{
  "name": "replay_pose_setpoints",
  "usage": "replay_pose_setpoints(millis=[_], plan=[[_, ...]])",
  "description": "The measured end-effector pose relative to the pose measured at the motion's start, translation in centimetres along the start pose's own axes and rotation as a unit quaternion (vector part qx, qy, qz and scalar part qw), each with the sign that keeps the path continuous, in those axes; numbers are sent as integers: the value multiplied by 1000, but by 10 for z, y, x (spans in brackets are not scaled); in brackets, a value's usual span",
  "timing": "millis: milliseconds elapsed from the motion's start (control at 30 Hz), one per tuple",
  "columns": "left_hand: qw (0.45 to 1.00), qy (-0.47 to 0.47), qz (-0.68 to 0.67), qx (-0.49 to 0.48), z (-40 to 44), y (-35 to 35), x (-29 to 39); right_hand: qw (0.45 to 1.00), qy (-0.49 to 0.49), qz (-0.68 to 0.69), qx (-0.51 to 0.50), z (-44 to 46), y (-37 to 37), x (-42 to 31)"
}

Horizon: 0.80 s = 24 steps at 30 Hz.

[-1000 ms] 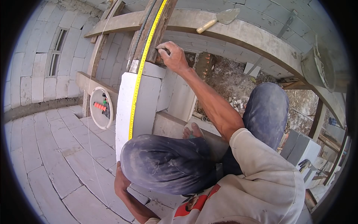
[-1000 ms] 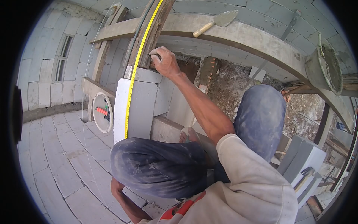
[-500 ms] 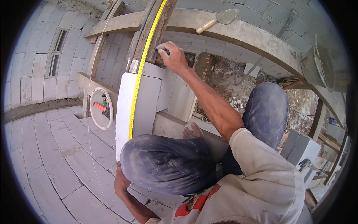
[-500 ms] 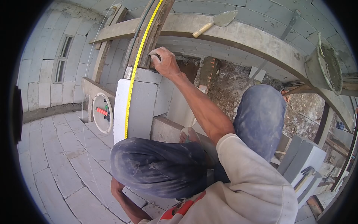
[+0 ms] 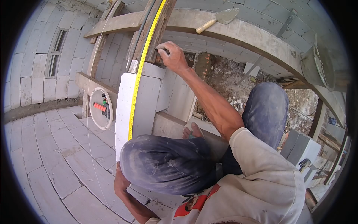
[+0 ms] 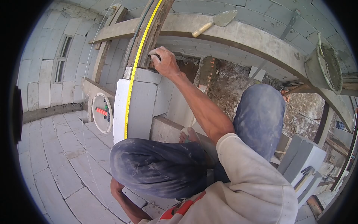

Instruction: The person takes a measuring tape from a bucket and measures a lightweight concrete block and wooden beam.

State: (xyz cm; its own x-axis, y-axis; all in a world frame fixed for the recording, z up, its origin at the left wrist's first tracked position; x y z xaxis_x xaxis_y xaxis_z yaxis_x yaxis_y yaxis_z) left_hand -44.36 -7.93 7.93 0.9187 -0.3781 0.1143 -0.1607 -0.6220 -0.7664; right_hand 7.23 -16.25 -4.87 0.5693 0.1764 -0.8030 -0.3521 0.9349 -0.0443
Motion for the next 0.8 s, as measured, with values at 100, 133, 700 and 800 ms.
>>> replay_pose_setpoints(millis=[100,133,700,800], plan=[[1000,-6,-1,4,1,0,-1,1000,-3,2,3,0,-1,0],[1000,-3,3,2,0,-1,2,1000,-1,5,4,0,-1,0],[1000,10,17,4,-2,-3,10,1000,-2,-2,-2,1,-1,-1],[1000,6,21,7,-2,-2,9,1000,1,-3,-1,1,-1,-2]])
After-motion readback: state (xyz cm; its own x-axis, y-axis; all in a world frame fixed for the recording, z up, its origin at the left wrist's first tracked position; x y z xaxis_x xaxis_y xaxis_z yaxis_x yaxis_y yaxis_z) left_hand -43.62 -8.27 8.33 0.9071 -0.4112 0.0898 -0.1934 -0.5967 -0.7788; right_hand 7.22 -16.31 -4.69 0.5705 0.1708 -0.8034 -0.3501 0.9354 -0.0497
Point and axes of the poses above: each hand's wrist, its own z-axis towards the middle knuckle, its own y-axis out of the palm, x = y × z, the point moved 9 cm from there along z, towards the middle knuckle, and after that the axes turned 8 degrees about -y, right-handed, at the moved point
